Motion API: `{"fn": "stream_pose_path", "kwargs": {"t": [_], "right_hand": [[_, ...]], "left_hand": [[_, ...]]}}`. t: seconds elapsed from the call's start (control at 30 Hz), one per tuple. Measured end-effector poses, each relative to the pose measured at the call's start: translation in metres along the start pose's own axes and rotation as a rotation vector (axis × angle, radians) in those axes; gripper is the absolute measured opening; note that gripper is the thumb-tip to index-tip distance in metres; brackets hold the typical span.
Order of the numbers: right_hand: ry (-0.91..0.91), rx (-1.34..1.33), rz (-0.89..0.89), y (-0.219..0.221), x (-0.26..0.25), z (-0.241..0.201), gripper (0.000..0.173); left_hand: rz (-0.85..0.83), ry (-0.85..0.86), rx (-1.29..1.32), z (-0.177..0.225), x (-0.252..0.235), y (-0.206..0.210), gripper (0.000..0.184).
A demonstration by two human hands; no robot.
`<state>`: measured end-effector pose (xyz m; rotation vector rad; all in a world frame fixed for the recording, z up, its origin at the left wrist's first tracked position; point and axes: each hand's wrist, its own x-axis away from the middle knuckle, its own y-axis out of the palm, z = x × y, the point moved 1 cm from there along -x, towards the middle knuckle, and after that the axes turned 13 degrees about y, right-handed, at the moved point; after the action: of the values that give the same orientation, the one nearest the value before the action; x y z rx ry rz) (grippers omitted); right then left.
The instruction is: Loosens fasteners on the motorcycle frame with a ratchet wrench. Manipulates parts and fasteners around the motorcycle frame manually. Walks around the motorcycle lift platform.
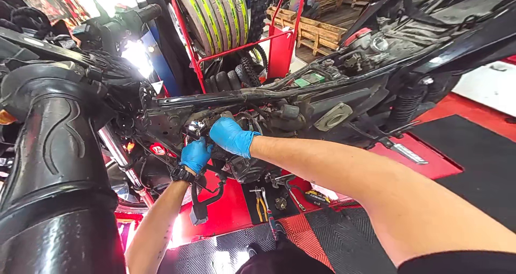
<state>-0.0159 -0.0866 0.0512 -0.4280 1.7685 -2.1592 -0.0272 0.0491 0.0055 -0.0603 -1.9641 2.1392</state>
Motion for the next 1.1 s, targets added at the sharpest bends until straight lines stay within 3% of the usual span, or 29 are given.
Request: {"fn": "stream_pose_path", "kwargs": {"t": [0.53,0.77,0.93,1.1], "right_hand": [[-0.060,-0.021,-0.014,0.003,-0.003,0.008,0.006],[-0.007,-0.037,0.017,0.004,-0.006,0.010,0.007],[-0.050,-0.418,0.270,-0.030,-0.013,0.030,0.011],[-0.043,-0.751,0.077,-0.038,-0.007,0.061,0.026]], "left_hand": [[0.005,-0.005,0.022,-0.001,-0.002,-0.001,0.050],[-0.017,0.001,0.015,0.000,-0.006,-0.003,0.048],[-0.016,0.029,0.031,-0.006,-0.006,0.000,0.049],[0.015,0.044,0.043,-0.013,-0.009,0.001,0.052]]}}
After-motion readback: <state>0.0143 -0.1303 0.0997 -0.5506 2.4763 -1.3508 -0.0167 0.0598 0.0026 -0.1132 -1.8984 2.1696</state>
